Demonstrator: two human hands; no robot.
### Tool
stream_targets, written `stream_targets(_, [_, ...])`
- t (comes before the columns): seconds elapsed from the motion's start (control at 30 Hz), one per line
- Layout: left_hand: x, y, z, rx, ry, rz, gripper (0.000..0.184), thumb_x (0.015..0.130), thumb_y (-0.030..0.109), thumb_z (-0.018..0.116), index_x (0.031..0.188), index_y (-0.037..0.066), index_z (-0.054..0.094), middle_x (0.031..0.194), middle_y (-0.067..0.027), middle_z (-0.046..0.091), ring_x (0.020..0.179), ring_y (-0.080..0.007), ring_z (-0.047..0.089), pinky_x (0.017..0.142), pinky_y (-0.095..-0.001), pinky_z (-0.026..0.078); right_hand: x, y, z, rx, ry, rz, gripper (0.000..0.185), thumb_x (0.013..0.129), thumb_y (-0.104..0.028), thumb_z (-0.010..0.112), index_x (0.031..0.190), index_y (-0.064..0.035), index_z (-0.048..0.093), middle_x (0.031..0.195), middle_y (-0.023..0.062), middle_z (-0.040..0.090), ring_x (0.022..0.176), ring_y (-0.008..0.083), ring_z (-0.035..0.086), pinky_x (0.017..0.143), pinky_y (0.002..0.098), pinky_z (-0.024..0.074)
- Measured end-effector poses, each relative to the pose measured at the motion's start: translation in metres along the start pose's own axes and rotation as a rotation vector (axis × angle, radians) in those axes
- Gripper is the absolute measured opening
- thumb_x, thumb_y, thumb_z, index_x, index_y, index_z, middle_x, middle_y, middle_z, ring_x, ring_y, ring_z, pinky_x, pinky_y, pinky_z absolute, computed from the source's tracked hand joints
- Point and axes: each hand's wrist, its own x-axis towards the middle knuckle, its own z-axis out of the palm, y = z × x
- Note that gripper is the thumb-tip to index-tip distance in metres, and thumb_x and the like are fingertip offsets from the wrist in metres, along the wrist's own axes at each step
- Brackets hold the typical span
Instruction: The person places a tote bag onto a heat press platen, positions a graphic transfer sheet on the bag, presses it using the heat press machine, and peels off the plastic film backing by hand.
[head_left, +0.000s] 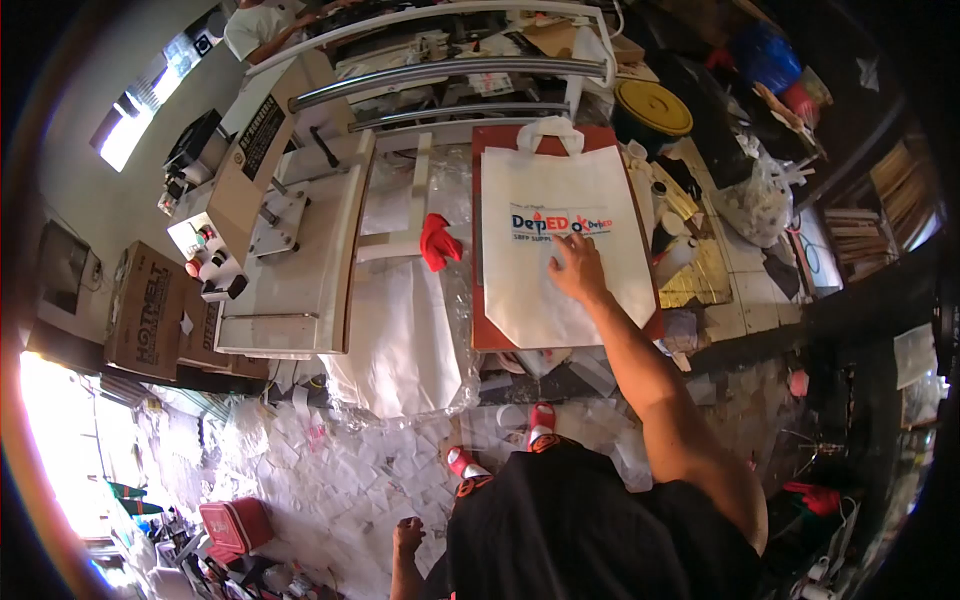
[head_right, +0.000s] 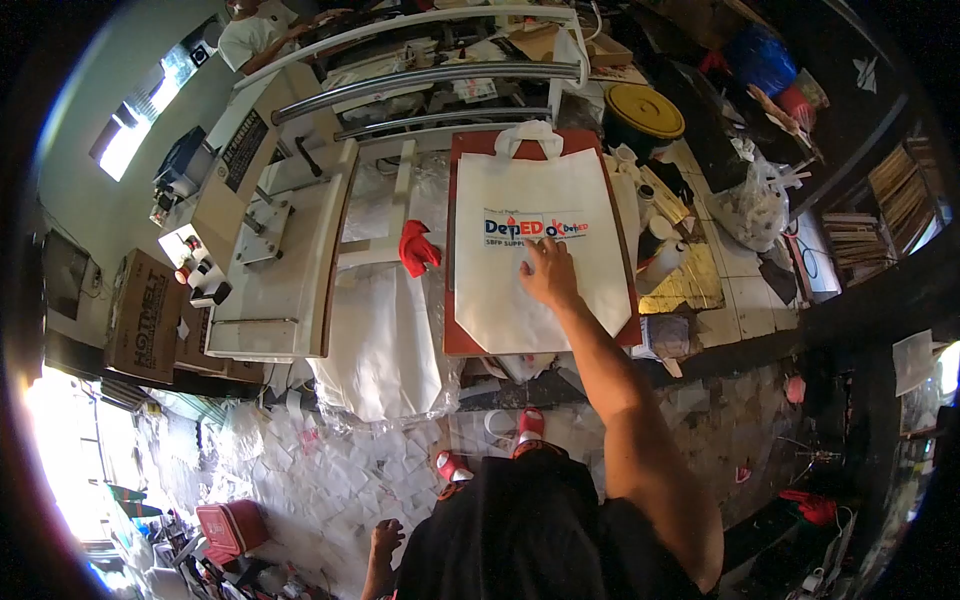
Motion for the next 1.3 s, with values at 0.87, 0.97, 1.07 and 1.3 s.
stream_targets(0.87, [0.001,-0.005,0.001,-0.015,-0.012,0.019,0.033,0.093,0.027,0.056,0.104,-0.002,0.067,0.086,-0.0103,0.071,0.066,-0.0167,0.069,0.050,-0.0295,0.052,0.006,-0.001,0.017,0.099,-0.074,-0.046,0.017,0.072,-0.008,0.065,0.088,-0.0081,0.068,0.101,0.0104,0.059,0.095,0.0329,0.055,0.081,0.0441,0.0501])
stream_targets(0.97, [0.000,-0.001,0.001,0.002,0.013,0.018,0.034,0.092,0.028,0.056,0.104,-0.003,0.067,0.086,-0.0105,0.072,0.066,-0.0170,0.069,0.051,-0.0298,0.052,0.009,0.008,0.019,0.251,-0.168,-0.004,0.027,0.073,-0.009,0.065,0.099,-0.0098,0.071,0.105,0.0092,0.058,0.097,0.0324,0.055,0.085,0.0435,0.0510])
stream_targets(1.07, [0.001,-0.005,0.002,0.002,0.012,0.016,0.035,0.092,0.029,0.057,0.105,-0.003,0.067,0.086,-0.0103,0.072,0.065,-0.0174,0.070,0.052,-0.0299,0.053,0.011,-0.005,0.013,0.212,0.057,-0.017,0.018,0.074,-0.006,0.063,0.090,-0.0080,0.069,0.098,0.0101,0.059,0.092,0.0324,0.055,0.081,0.0424,0.0507])
stream_targets(1.3, [-0.006,0.007,0.003,0.006,0.013,0.014,0.034,0.092,0.028,0.058,0.105,-0.002,0.067,0.086,-0.0098,0.072,0.065,-0.0170,0.069,0.051,-0.0295,0.052,0.006,-0.016,0.006,0.257,0.066,-0.030,0.004,0.076,-0.002,0.060,0.078,-0.0029,0.057,0.083,0.0122,0.058,0.083,0.0330,0.057,0.070,0.0419,0.0479])
